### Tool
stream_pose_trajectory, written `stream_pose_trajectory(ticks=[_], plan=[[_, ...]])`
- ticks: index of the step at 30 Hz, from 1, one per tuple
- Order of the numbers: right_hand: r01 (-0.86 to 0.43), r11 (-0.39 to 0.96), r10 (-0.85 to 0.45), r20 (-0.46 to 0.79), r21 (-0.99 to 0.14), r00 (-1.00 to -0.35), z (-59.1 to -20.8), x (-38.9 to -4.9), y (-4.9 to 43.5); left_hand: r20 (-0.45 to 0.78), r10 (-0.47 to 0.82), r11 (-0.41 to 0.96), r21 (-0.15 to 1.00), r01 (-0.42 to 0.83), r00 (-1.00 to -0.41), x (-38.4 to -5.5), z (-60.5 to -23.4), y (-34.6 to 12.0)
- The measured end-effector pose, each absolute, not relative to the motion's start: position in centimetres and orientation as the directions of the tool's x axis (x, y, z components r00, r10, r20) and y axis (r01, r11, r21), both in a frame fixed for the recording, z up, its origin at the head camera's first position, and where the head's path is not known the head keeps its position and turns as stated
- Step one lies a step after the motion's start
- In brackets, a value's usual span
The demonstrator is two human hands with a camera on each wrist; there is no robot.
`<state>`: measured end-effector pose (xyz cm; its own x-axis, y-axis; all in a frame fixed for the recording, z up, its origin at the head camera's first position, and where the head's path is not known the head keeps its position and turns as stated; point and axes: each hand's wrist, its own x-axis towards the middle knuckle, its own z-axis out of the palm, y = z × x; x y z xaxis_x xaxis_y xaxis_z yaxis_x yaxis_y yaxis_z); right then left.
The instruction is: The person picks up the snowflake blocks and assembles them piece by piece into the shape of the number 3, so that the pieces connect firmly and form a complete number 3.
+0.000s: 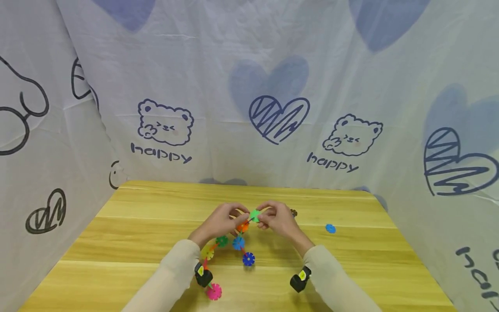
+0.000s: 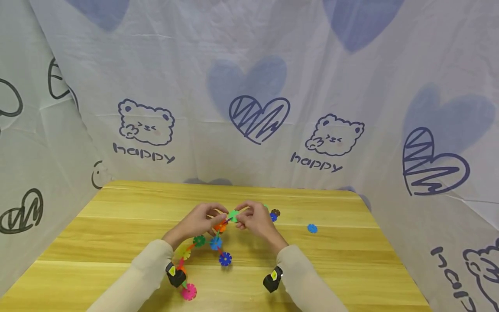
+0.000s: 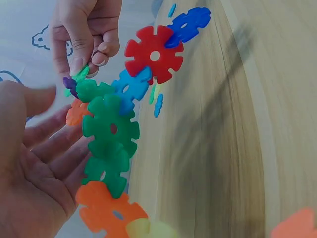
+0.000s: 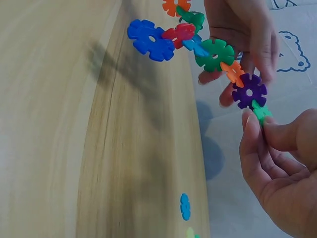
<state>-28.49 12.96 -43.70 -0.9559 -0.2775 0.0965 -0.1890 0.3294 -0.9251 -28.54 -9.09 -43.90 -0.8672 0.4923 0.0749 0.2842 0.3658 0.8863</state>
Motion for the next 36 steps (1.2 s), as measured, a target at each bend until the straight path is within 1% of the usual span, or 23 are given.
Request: stream_pose_trajectory(ticks=[11,15,18,24,27,32,36], plan=[[-0.228,0.361,-0.314,0.112,-0.904,-0.943,-43.5,-28.8,13.5,0.091,0.511,0.322,0.902,0.288,-0.855,-28.7,-44.2,-9.1],[-0.248,0.417,-0.263,0.145,-0.874,-0.954,-43.7,-29.5,14.7,0.1,0.499,0.33,0.896,0.295,-0.861,-28.6,-44.2,-9.4],[-0.234,0.455,-0.207,0.154,-0.859,-0.966,-43.9,-30.2,15.7,0.106,0.495,0.328,0.896,0.298,-0.862,-28.6,-44.1,-9.6],[-0.224,0.495,-0.179,0.153,-0.839,-0.972,-44.5,-31.0,17.2,0.098,0.49,0.327,0.9,0.287,-0.866,-28.4,-44.1,-9.9],[-0.234,0.536,-0.191,0.154,-0.811,-0.97,-45.0,-31.4,17.3,0.093,0.489,0.326,0.903,0.28,-0.868,-28.3,-44.1,-9.9],[-0.292,0.648,-0.223,0.191,-0.704,-0.956,-45.9,-32.0,17.1,0.106,0.509,0.317,0.9,0.301,-0.854,-28.4,-44.1,-10.0],[-0.306,0.685,-0.228,0.204,-0.661,-0.952,-46.7,-32.3,16.8,0.117,0.521,0.311,0.897,0.315,-0.845,-28.6,-44.3,-10.0]])
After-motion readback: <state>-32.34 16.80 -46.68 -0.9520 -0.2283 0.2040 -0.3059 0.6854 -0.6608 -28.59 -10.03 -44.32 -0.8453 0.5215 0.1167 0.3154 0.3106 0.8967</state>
